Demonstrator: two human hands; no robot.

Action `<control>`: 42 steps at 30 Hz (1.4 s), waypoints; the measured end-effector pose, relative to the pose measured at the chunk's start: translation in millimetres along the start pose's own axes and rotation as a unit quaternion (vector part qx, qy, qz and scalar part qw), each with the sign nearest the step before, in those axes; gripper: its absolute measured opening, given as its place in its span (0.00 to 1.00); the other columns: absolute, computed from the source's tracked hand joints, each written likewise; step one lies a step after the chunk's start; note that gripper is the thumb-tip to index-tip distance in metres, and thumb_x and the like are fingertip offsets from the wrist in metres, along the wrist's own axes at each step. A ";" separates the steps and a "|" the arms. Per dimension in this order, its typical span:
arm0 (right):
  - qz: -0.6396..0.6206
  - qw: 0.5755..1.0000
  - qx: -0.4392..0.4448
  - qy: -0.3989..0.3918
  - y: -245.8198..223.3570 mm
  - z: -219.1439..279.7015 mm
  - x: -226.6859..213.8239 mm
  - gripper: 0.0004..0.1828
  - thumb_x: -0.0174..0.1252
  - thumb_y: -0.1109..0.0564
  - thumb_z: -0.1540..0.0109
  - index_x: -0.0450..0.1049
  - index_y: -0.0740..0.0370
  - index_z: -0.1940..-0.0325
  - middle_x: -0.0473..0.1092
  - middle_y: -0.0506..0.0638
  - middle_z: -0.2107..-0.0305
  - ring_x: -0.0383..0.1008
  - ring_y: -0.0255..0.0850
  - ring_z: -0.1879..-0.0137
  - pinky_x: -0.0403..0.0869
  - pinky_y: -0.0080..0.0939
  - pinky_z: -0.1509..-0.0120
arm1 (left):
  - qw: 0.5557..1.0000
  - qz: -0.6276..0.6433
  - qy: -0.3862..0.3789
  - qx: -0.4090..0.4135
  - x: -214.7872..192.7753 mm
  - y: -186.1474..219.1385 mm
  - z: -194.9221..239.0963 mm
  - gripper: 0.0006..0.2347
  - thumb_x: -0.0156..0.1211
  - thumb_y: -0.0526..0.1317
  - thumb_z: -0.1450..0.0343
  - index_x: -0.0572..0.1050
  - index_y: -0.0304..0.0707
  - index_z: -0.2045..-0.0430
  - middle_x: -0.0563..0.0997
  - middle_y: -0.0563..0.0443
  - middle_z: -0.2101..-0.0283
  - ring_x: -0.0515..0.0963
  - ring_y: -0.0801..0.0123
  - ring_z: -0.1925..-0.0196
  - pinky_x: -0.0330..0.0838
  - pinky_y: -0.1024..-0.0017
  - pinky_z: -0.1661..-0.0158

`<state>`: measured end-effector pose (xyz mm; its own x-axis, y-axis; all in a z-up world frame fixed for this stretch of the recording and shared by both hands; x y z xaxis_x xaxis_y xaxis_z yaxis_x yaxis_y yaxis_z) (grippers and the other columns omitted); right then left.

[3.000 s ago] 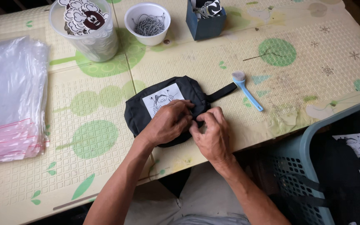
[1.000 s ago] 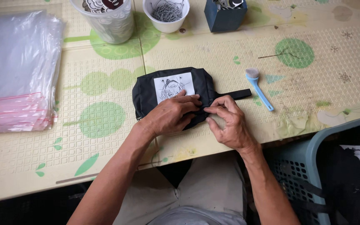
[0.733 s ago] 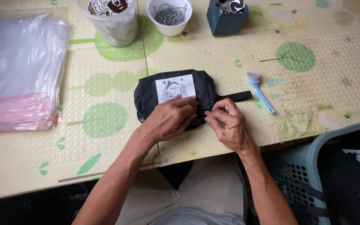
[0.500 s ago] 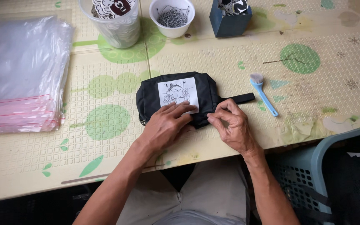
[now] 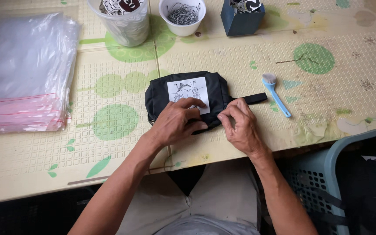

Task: The person places a printed sticker on a black bag, smooths it down, and attaches a small chain with a decorative charm to the bag. They then place the decorated bag into a clear plastic zip-top bag and seal it.

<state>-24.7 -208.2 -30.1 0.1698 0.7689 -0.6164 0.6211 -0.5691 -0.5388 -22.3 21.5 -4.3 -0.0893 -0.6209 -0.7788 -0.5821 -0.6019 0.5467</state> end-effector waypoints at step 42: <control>0.295 0.951 -0.041 -0.087 86.9 -318.6 58.4 0.05 0.73 0.53 0.43 0.87 0.52 0.64 0.59 0.61 0.36 0.54 0.61 0.36 0.69 0.67 0.44 | 0.918 0.280 -0.180 -0.215 -32.2 -90.4 -110.4 0.02 0.69 0.35 0.32 0.83 0.43 0.76 0.85 0.57 0.73 0.78 0.78 0.76 0.74 0.78 0.70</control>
<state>283.0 -120.0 70.1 0.3825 0.2583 -0.8871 0.5162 -0.8561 -0.0267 122.4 40.5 5.3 -0.5831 -0.7346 -0.3469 0.0033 -0.4291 0.9033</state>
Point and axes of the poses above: each hand's wrist, its own z-axis away from the middle knuckle, its own x-axis out of the palm, y = z × x, the point moved 1 cm from there along -z, towards the middle knuckle
